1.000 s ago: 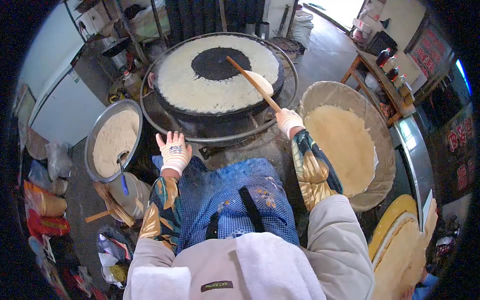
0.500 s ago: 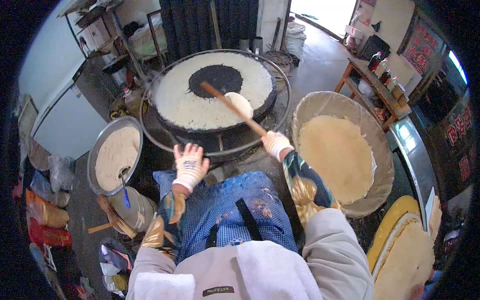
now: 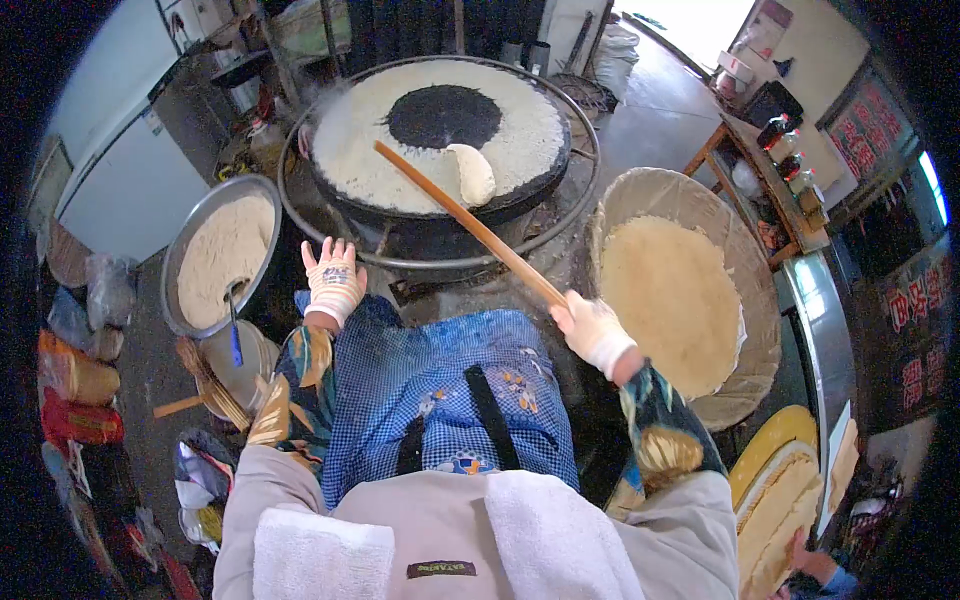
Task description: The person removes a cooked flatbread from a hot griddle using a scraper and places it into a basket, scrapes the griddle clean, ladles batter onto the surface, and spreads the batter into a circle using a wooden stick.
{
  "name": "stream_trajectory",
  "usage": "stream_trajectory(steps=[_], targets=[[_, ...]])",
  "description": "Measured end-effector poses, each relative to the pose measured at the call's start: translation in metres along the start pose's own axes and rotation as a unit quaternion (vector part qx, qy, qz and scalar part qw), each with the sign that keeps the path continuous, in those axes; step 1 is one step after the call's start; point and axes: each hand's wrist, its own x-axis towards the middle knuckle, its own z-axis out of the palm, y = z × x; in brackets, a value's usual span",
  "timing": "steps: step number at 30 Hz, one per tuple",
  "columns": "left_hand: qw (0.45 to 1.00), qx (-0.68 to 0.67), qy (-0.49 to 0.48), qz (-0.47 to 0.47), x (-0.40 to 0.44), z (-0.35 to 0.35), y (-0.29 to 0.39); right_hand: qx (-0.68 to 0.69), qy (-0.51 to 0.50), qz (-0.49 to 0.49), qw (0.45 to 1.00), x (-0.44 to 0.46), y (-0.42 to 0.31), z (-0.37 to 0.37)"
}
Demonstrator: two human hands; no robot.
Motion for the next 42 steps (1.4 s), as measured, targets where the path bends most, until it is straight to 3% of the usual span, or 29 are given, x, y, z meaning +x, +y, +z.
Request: stream_trajectory(steps=[4,9,16,19,22,24,28,32,37,41,42], targets=[[0.989,-0.136,0.011,0.059,-0.013,-0.027,0.052,-0.049,-0.013,0.028,0.998,-0.007,0.036,0.026],[0.992,-0.093,-0.038,0.078,-0.02,-0.015,0.098,-0.082,0.052,0.015,0.995,0.062,0.045,0.047],[0.991,-0.022,-0.119,0.063,-0.015,-0.024,0.057,-0.085,0.02,0.052,0.995,0.138,0.022,0.035],[0.989,-0.003,-0.137,0.046,-0.008,-0.025,0.044,-0.081,0.004,0.017,0.997,0.126,-0.002,0.031],[0.987,0.005,-0.155,0.037,-0.003,-0.027,0.03,-0.089,-0.001,0.054,0.995,0.134,0.018,0.029],[0.987,0.015,-0.158,0.038,-0.001,-0.025,0.018,-0.095,0.056,0.057,0.992,0.144,0.02,0.03],[0.98,0.037,-0.195,0.023,0.01,-0.028,0.002,-0.074,0.006,0.029,0.997,0.144,0.007,0.027],[0.987,0.022,-0.159,0.0,0.013,-0.016,-0.015,-0.103,0.01,0.079,0.992,0.164,0.026,0.018],[0.981,0.039,-0.188,-0.039,0.024,-0.009,-0.034,-0.119,-0.019,0.04,0.992,0.168,0.006,0.023],[0.98,0.034,-0.184,-0.066,0.032,-0.007,-0.053,-0.125,0.05,0.067,0.989,0.195,0.032,0.036],[0.986,0.066,-0.137,-0.072,0.029,-0.007,-0.049,-0.114,0.042,0.058,0.991,0.192,0.02,0.034]])
